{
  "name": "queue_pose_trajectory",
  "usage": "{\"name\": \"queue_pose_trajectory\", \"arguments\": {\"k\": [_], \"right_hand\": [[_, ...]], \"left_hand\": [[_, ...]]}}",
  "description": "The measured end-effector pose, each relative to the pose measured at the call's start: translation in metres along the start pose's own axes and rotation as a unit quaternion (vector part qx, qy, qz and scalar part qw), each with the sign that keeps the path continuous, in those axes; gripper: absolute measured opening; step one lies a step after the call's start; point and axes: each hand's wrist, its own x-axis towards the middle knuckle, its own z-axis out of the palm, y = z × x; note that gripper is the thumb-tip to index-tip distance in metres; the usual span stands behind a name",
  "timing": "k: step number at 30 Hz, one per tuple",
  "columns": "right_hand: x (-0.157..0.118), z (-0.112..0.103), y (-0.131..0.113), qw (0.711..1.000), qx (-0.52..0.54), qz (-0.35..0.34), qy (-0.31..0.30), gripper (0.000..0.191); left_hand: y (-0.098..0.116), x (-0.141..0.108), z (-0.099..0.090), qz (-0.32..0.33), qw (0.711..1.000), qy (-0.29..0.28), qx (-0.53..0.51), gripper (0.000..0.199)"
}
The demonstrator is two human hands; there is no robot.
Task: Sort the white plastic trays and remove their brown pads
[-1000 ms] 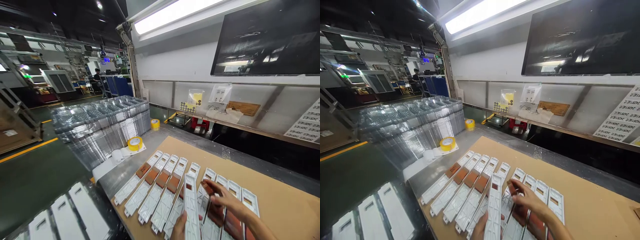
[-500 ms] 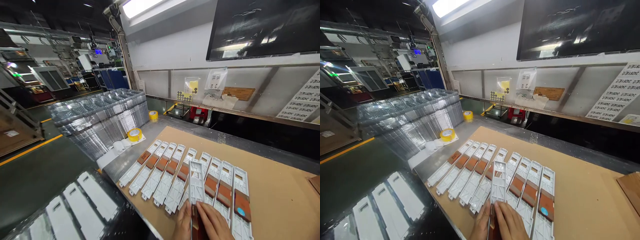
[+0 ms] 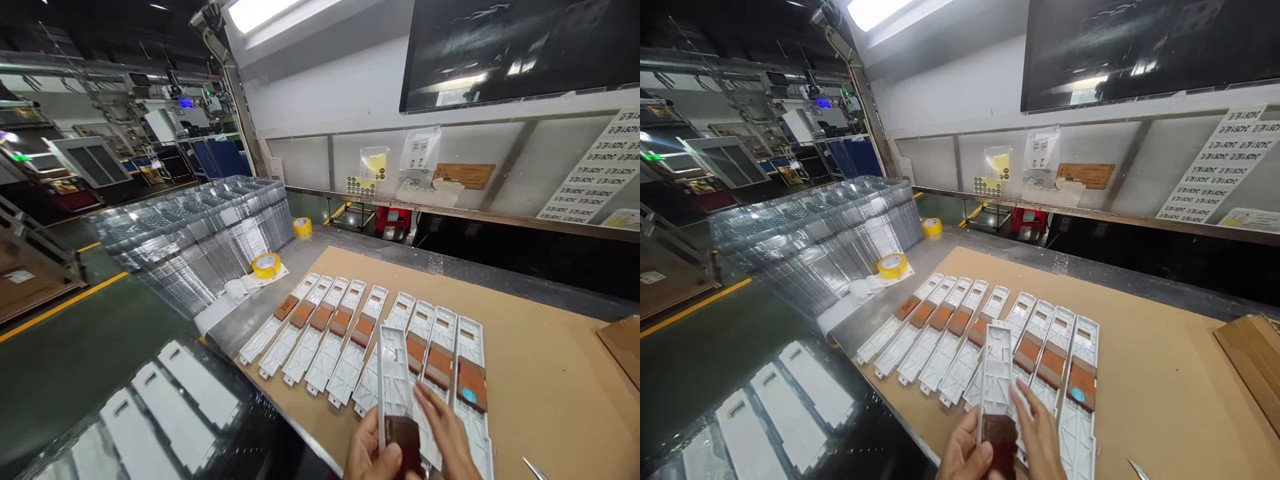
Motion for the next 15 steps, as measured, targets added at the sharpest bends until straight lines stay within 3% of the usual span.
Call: {"name": "queue_pose_trajectory", "arguments": {"k": [3,5,9,12,15], "right_hand": [[0.01,-0.004,-0.01,0.971,0.148,0.187,-0.013,0.069],[0.018,-0.003,-0.019,0.941,0.213,0.263,-0.019,0.073],[0.022,0.004,-0.03,0.926,0.238,0.291,-0.017,0.066],[0.017,0.007,-0.031,0.92,0.25,0.301,-0.004,0.067],[0.015,0.006,-0.032,0.918,0.254,0.306,-0.008,0.069]], "left_hand": [[-0.007,-0.008,0.002,0.0,0.999,-0.03,0.014,0.061],[-0.013,-0.013,0.002,-0.01,0.999,-0.034,0.008,0.064],[-0.019,-0.021,0.001,-0.026,1.0,-0.014,0.008,0.065],[-0.013,-0.028,0.002,-0.075,0.996,-0.028,-0.033,0.075],[-0.007,-0.036,0.003,-0.122,0.992,-0.009,-0.007,0.084]]}}
